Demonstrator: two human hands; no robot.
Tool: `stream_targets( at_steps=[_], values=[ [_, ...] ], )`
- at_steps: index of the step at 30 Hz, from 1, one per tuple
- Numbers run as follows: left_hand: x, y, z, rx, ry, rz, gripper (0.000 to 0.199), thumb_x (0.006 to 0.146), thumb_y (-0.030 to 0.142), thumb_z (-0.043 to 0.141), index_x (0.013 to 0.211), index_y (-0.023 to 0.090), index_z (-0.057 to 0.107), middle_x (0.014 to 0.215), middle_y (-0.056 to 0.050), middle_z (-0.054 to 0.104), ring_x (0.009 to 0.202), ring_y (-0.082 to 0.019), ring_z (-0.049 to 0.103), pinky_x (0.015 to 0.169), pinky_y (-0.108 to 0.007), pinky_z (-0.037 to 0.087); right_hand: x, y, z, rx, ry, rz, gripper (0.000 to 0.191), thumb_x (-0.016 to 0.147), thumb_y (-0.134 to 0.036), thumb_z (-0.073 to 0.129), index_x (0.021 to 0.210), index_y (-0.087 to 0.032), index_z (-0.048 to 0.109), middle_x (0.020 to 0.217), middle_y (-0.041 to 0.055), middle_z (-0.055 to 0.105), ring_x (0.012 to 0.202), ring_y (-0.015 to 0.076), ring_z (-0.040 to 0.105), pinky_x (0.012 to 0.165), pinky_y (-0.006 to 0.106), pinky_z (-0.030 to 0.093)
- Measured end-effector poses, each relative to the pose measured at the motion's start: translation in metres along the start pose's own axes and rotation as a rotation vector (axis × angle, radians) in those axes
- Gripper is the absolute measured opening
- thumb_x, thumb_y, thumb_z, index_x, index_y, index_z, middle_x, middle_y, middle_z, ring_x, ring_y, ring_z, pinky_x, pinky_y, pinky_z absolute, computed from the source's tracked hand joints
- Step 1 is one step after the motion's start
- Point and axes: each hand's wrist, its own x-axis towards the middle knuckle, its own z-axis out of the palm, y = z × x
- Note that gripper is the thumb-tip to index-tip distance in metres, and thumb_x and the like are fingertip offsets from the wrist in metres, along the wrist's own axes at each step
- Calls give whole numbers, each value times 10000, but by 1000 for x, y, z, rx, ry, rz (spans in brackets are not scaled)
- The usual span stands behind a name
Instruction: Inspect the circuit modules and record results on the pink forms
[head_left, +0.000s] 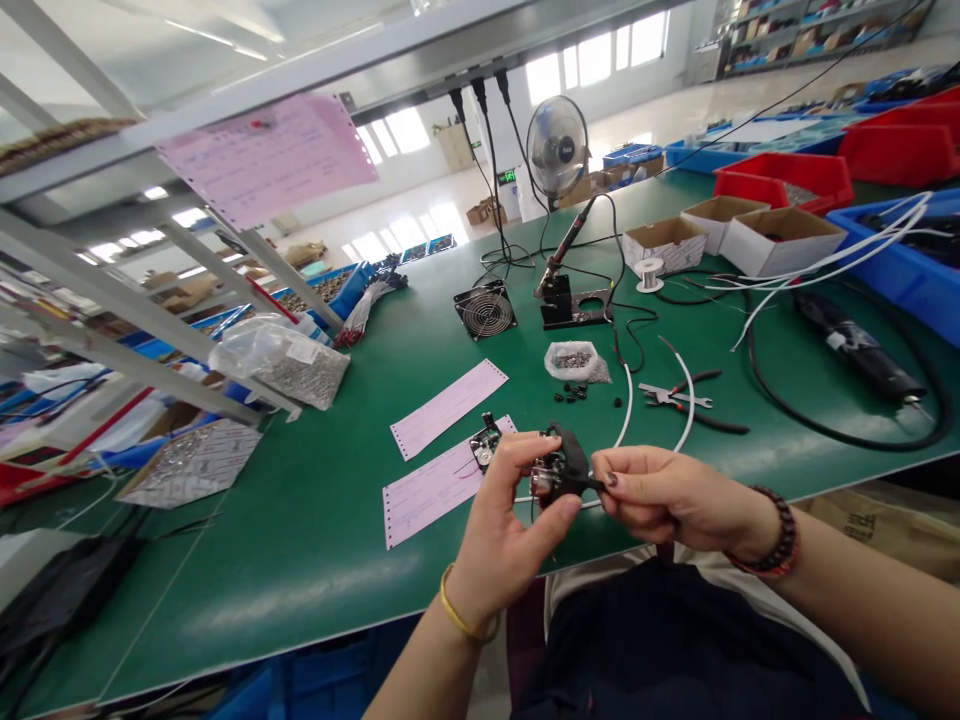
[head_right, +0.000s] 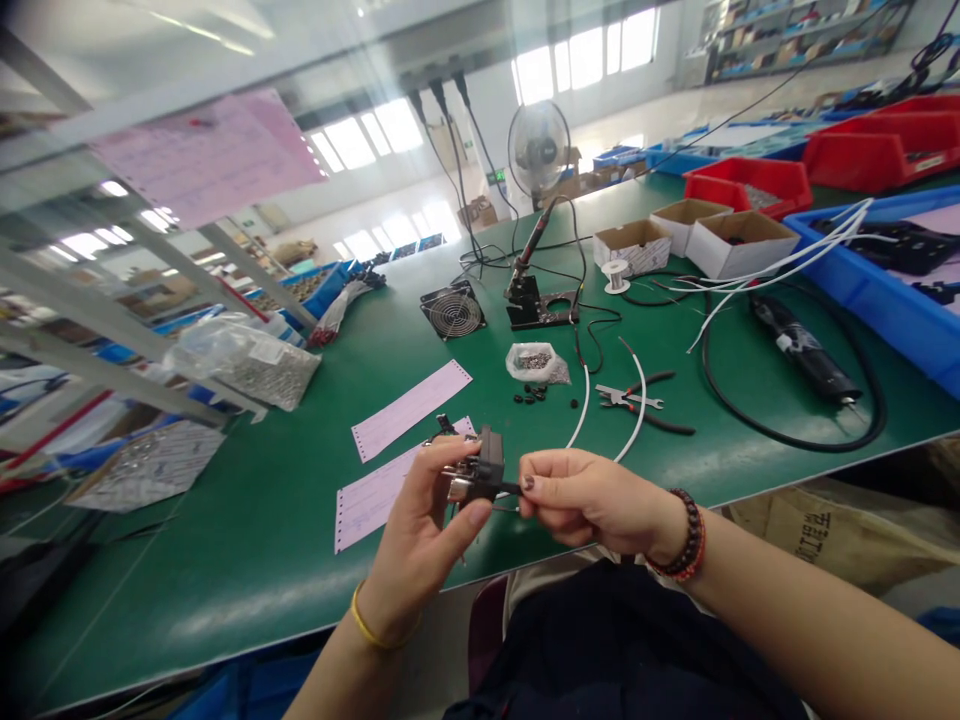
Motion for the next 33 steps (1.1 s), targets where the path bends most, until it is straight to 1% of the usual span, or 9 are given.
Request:
stream_targets(
  at_steps=[4, 6, 11, 13, 16, 19, 22, 26, 33],
  values=[
    [5, 0, 5, -48, 55, -146, 336, 945, 436, 662, 1218, 258, 580, 1002, -21, 629, 808, -156, 575, 749, -283, 493, 4, -4, 6, -407, 420, -159, 298, 1005, -496, 441, 904, -227, 521, 733, 8, 514, 636, 158, 446, 584, 276, 347],
    [6, -2, 10, -74, 69, -192, 338, 955, 449, 639, 1218, 249, 568, 971, -17, 630, 757, -149, 566, 716, -281, 494, 7, -4, 8, -517, 507, -200, 292, 998, -477, 460, 861, -227, 520, 758, 28, 547, 678, 170, 477, 617, 289, 362],
    [0, 1, -4, 105, 14, 97, 352, 948, 418, 673, 1271, 295, 604, 1236, -64, 642, 1116, -236, 615, 959, -354, 501, -1, 8, 1, 275, -42, 127, 485, 914, -703, 522, 818, -229, 482, 540, -116, 246, 432, 79, 165, 416, 225, 199],
    [4, 5, -26, 155, 66, 132, 365, 968, 442, 636, 1307, 315, 587, 1238, -59, 642, 1070, -226, 631, 925, -347, 520, -11, 13, -14, 350, -51, 178, 518, 871, -736, 565, 826, -226, 487, 549, -123, 226, 431, 67, 130, 403, 218, 177],
    [28, 3, -63, 310, 145, 10, 439, 953, 522, 599, 1325, 294, 557, 1186, -60, 656, 908, -216, 652, 860, -380, 558, -23, 12, -62, -148, 360, 127, 507, 957, -694, 465, 853, -208, 570, 593, -58, 398, 474, 96, 325, 449, 230, 320],
    [65, -16, -88, 563, 30, -134, 551, 876, 601, 610, 1309, 263, 566, 1238, -88, 664, 1032, -292, 672, 971, -504, 550, -25, 4, -125, -759, 805, 188, 373, 1008, -544, 539, 1011, -193, 663, 897, 65, 669, 749, 158, 614, 691, 295, 528],
    [99, -42, -100, 658, -17, -232, 731, 827, 572, 625, 1435, 216, 431, 1337, -155, 631, 1133, -335, 671, 1049, -588, 514, -14, 0, -174, -863, 870, 235, 337, 1009, -449, 609, 1208, -180, 652, 1193, 92, 674, 990, 204, 666, 866, 403, 578],
    [135, -66, -110, 720, -90, -300, 768, 831, 493, 630, 1463, 156, 352, 1437, -234, 562, 1252, -365, 631, 1088, -611, 494, 4, 2, -206, -962, 905, 280, 362, 990, -399, 653, 1277, -179, 636, 1312, 101, 642, 1137, 252, 646, 976, 491, 551],
    [168, -79, -110, 737, -254, -232, 679, 742, 258, 701, 1377, 183, 470, 1477, -177, 560, 1386, -357, 543, 1207, -562, 399, 1, 7, -190, -1004, 814, 185, 273, 911, -230, 588, 1149, -175, 711, 1212, 150, 685, 1143, 285, 658, 1030, 436, 515]
  ],
)
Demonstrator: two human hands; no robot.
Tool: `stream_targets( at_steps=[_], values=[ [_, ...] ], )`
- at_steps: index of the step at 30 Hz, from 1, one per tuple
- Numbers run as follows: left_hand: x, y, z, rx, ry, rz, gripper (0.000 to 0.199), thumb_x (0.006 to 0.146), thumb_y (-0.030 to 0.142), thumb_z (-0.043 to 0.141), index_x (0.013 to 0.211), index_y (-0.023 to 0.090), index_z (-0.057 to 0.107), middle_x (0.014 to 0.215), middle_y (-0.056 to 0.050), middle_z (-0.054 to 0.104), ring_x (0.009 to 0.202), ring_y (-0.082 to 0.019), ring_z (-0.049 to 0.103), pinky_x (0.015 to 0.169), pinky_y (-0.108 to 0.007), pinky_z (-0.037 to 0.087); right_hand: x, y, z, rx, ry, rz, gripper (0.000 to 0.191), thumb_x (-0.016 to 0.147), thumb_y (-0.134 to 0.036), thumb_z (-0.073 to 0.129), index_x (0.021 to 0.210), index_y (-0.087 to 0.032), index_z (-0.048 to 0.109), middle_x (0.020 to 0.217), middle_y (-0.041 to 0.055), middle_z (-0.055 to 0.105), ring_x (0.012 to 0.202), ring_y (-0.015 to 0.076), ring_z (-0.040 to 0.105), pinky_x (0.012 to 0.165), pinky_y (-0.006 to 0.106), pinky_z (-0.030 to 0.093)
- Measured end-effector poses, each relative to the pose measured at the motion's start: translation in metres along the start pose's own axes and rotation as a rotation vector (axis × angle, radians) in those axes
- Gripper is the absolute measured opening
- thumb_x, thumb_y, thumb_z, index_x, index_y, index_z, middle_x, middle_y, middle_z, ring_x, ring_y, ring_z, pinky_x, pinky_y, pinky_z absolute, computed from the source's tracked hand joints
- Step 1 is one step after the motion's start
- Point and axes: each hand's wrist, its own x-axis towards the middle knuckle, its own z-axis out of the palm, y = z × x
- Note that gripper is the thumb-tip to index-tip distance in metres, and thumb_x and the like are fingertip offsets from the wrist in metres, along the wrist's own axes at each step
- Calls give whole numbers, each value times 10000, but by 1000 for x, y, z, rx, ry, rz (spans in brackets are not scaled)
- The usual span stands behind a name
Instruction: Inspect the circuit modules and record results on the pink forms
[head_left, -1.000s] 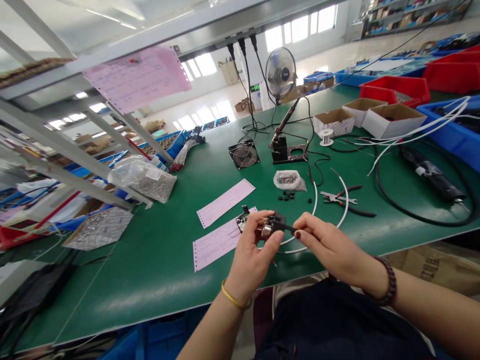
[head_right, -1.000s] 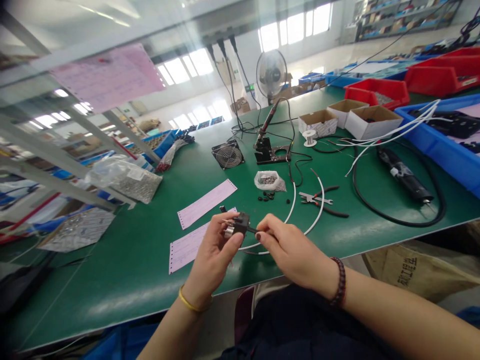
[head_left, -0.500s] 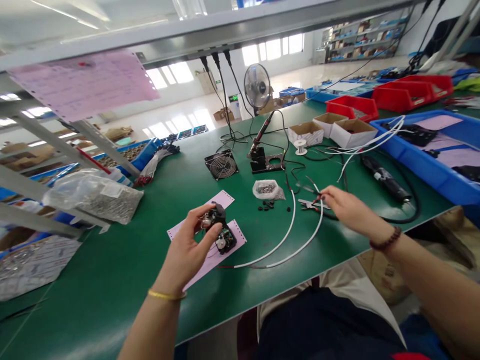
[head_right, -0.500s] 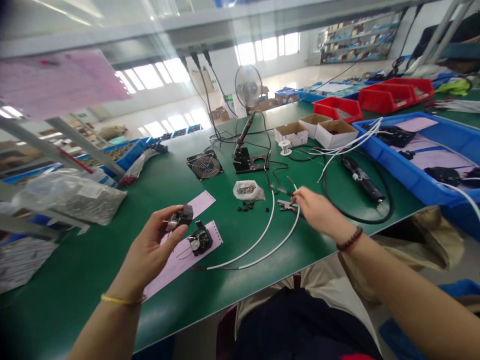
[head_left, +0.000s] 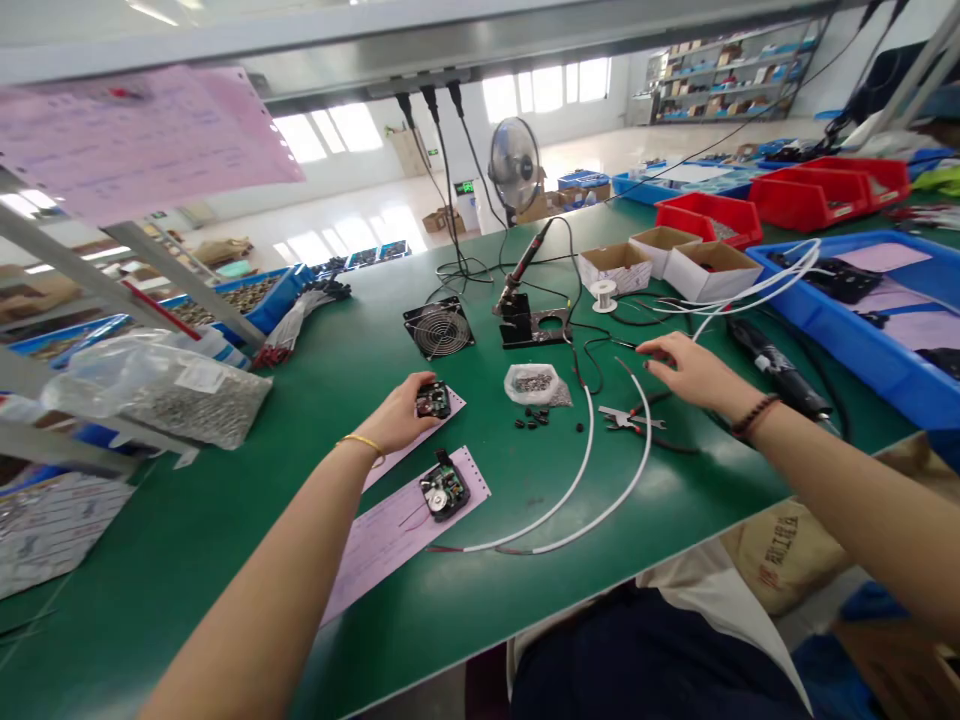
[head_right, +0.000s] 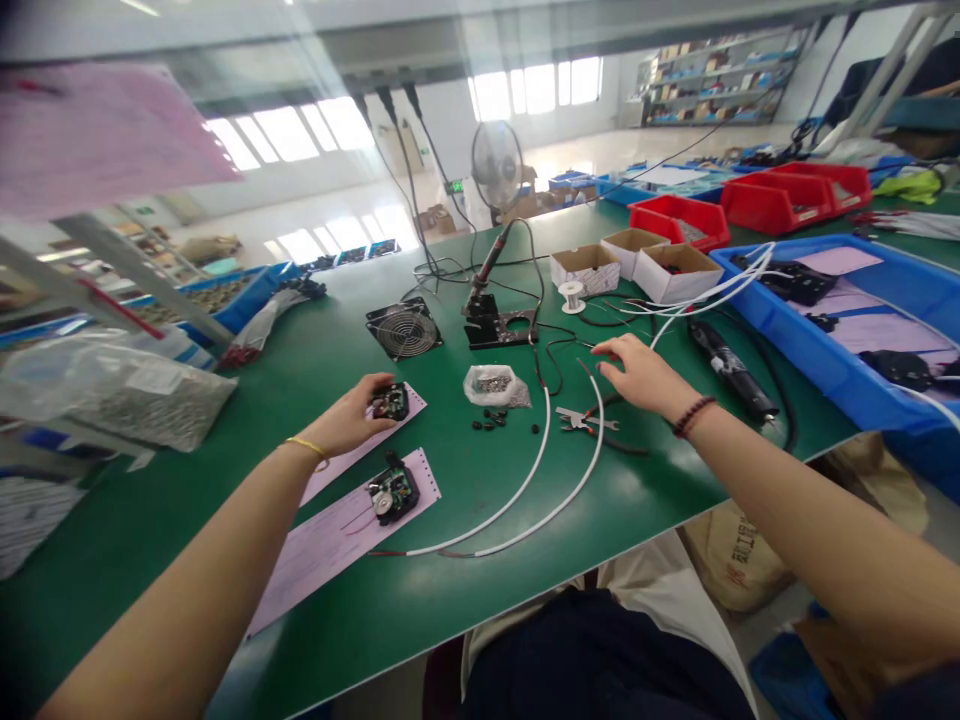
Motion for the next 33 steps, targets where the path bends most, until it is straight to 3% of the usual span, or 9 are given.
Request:
stream_targets(
  at_steps=[4, 10, 13, 16, 18, 21, 27, 33],
  values=[
    [8, 1, 6, 28, -85, 76, 766, 707, 166, 729, 1429, 197, 475, 1498, -133, 564, 1408, -309, 532, 1242, -477, 367, -43, -3, 9, 201, -70, -143, 310, 884, -399, 586, 1104, -237, 733, 1145, 137, 720, 1061, 305, 689, 926, 443, 557],
    [24, -7, 8, 56, -192, 81, 855, 684, 99, 740, 1481, 214, 453, 1485, -114, 591, 1379, -264, 569, 1213, -411, 403, -86, 15, 20, 369, -95, -39, 461, 803, -732, 652, 1022, -348, 780, 1110, 154, 758, 978, 321, 729, 864, 472, 567],
    [26, -10, 7, 79, -188, 45, 886, 702, 155, 765, 1513, 208, 413, 1582, -134, 484, 1444, -266, 502, 1217, -388, 387, -98, 22, 22, 348, -58, -2, 512, 782, -811, 610, 1002, -382, 782, 1089, 154, 763, 941, 348, 735, 876, 536, 563],
    [21, -10, 10, 129, -116, -54, 981, 747, 394, 811, 1558, 160, 311, 1625, -220, 384, 1499, -348, 415, 1215, -459, 370, -107, 31, 24, 338, -18, 58, 495, 771, -817, 610, 999, -408, 769, 1081, 147, 760, 938, 363, 731, 900, 571, 551],
    [15, -8, 17, 169, -47, -148, 996, 807, 560, 741, 1560, 112, 266, 1573, -286, 418, 1461, -404, 452, 1177, -508, 392, -112, 38, 27, 354, 0, 116, 464, 773, -791, 632, 1001, -406, 756, 1070, 149, 758, 936, 363, 729, 912, 572, 543],
    [11, -1, 31, 218, 18, -243, 960, 847, 643, 666, 1536, 99, 277, 1496, -300, 498, 1390, -425, 526, 1129, -503, 422, -117, 46, 32, 362, 18, 170, 408, 805, -729, 643, 1002, -385, 742, 1047, 157, 754, 930, 359, 725, 921, 565, 533],
    [17, 11, 48, 264, 54, -287, 681, 896, 454, 646, 1423, 87, 420, 1380, -273, 593, 1312, -397, 595, 1084, -463, 466, -118, 40, 34, 331, 35, 147, 289, 855, -583, 640, 1007, -354, 727, 1071, 142, 740, 975, 350, 705, 930, 541, 531],
    [-1, 29, 19, 271, 119, -170, 592, 862, 279, 656, 1391, 135, 432, 1403, -215, 547, 1356, -352, 546, 1143, -452, 434, -117, 32, 32, 331, 31, 124, 235, 887, -476, 608, 1018, -313, 715, 1058, 130, 734, 970, 322, 700, 940, 496, 535]
  ],
)
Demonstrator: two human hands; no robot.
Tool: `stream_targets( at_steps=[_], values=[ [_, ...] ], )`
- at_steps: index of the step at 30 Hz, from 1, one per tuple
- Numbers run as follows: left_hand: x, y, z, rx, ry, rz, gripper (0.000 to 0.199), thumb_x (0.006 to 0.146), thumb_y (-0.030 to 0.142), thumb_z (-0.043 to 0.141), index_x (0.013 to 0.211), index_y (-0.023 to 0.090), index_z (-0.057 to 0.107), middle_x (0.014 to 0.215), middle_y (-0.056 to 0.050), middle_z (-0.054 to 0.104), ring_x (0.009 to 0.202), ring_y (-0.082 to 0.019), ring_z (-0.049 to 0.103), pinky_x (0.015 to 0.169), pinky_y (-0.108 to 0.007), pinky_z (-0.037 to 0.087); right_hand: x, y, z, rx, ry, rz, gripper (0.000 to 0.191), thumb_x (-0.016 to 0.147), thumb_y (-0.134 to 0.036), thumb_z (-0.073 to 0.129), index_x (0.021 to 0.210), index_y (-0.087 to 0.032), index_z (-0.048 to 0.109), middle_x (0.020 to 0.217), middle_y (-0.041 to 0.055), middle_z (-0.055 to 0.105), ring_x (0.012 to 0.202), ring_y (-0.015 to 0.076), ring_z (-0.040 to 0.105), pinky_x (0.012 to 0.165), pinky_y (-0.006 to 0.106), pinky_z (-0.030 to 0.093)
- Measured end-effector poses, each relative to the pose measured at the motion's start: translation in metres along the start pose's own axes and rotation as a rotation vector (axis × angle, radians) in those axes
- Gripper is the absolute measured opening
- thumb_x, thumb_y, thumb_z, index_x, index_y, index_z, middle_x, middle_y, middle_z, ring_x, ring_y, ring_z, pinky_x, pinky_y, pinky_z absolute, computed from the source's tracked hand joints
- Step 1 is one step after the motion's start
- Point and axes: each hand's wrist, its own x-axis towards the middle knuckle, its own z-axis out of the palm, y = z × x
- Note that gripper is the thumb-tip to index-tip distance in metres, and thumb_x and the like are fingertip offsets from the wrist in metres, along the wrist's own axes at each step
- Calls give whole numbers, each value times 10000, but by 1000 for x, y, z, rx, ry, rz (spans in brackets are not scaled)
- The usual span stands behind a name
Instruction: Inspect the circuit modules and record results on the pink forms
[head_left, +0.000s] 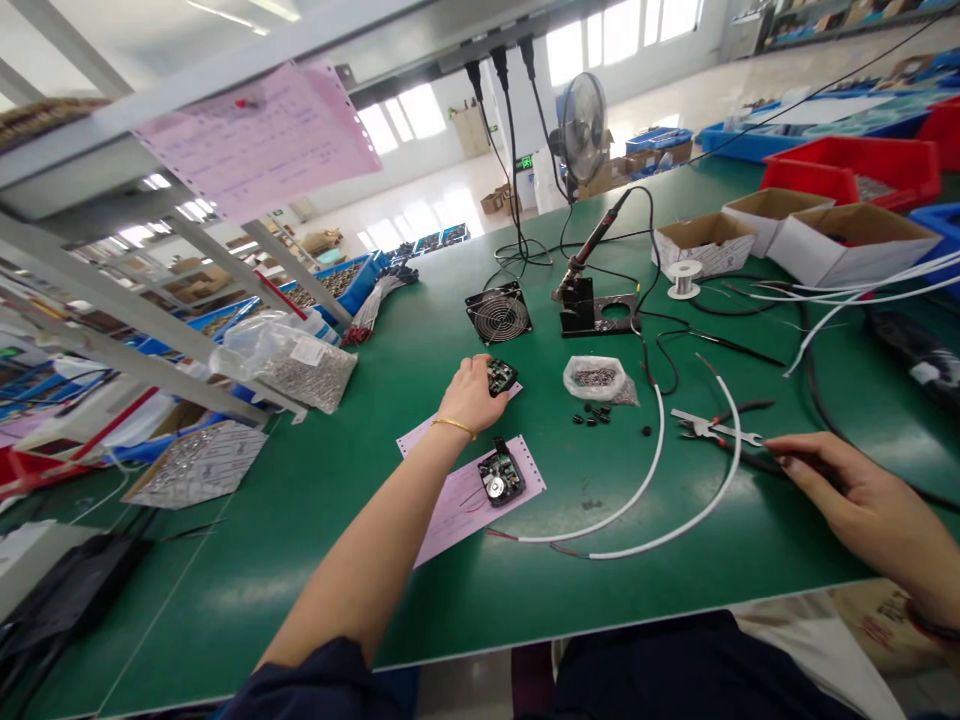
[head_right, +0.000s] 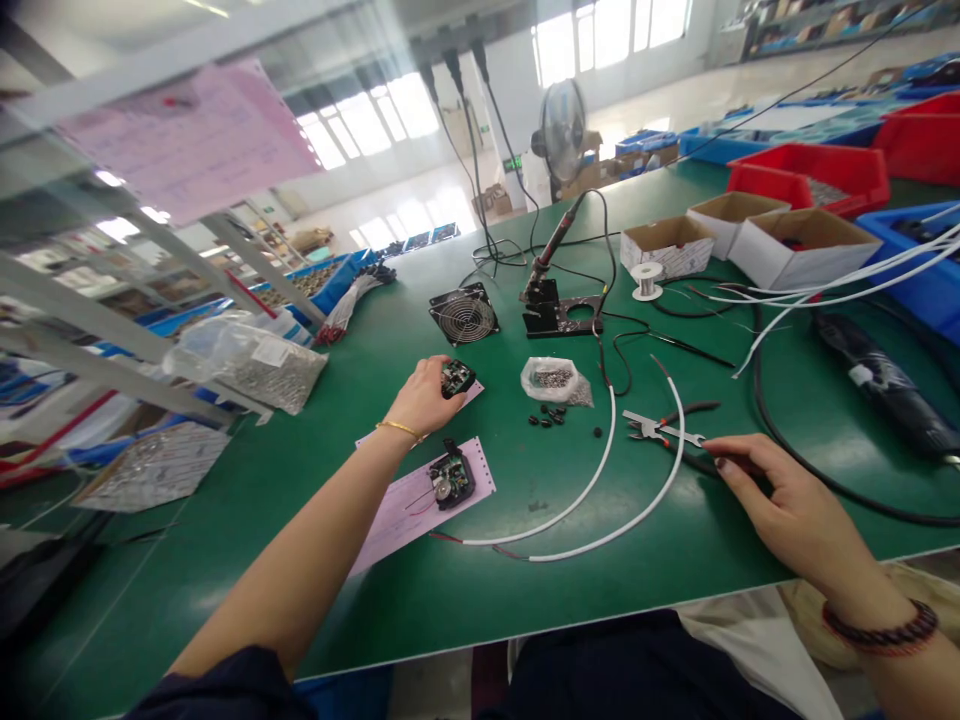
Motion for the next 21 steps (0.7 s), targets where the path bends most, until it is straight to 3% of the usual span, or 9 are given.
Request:
stream_targets(
  at_steps=[3, 5, 7, 11, 16, 21],
  values=[
    [-35, 15, -17, -83, 8, 116, 666, 865, 331, 692, 1423, 176, 363, 1320, -159, 603, 1216, -309, 640, 1070, -448, 508, 0, -2, 3, -15, 51, -19, 270, 885, -479, 588, 1021, -279, 710, 1030, 113, 733, 949, 312, 698, 908, 497, 553],
    [-67, 26, -15, -218, 23, 251, 614, 866, 402, 707, 1359, 211, 395, 1242, -130, 639, 1097, -310, 687, 983, -480, 557, -1, -4, 5, 0, 97, -39, 288, 901, -475, 570, 1035, -254, 698, 1017, 100, 724, 939, 293, 694, 899, 483, 564],
    [-101, 35, -2, -284, 23, 349, 511, 883, 433, 694, 1283, 238, 443, 1186, -107, 663, 1021, -302, 710, 910, -475, 588, 0, -8, 8, 36, 144, -56, 279, 919, -447, 557, 1041, -232, 685, 1008, 93, 710, 926, 267, 689, 885, 453, 575],
    [-152, 46, 46, -355, 46, 478, 435, 904, 382, 690, 1268, 267, 481, 1142, -88, 694, 973, -286, 731, 855, -451, 617, 0, -14, 10, 45, 193, -100, 240, 948, -369, 548, 1088, -214, 666, 1013, 86, 676, 889, 226, 676, 838, 405, 588],
    [-170, 59, 91, -369, 133, 503, 327, 943, 322, 643, 1238, 262, 512, 1124, -92, 703, 998, -296, 730, 850, -466, 628, 1, -25, 0, -171, 107, -279, 202, 961, -245, 526, 1105, -206, 662, 1081, 102, 658, 1041, 258, 645, 975, 472, 539],
    [-173, 55, 108, -341, 258, 490, 325, 981, 407, 595, 1266, 264, 534, 1259, -133, 682, 1135, -339, 696, 934, -535, 599, 26, -24, -32, -349, 237, -151, 228, 945, -275, 592, 1133, -177, 677, 1136, 127, 656, 1109, 285, 630, 1045, 509, 499]
  ],
)
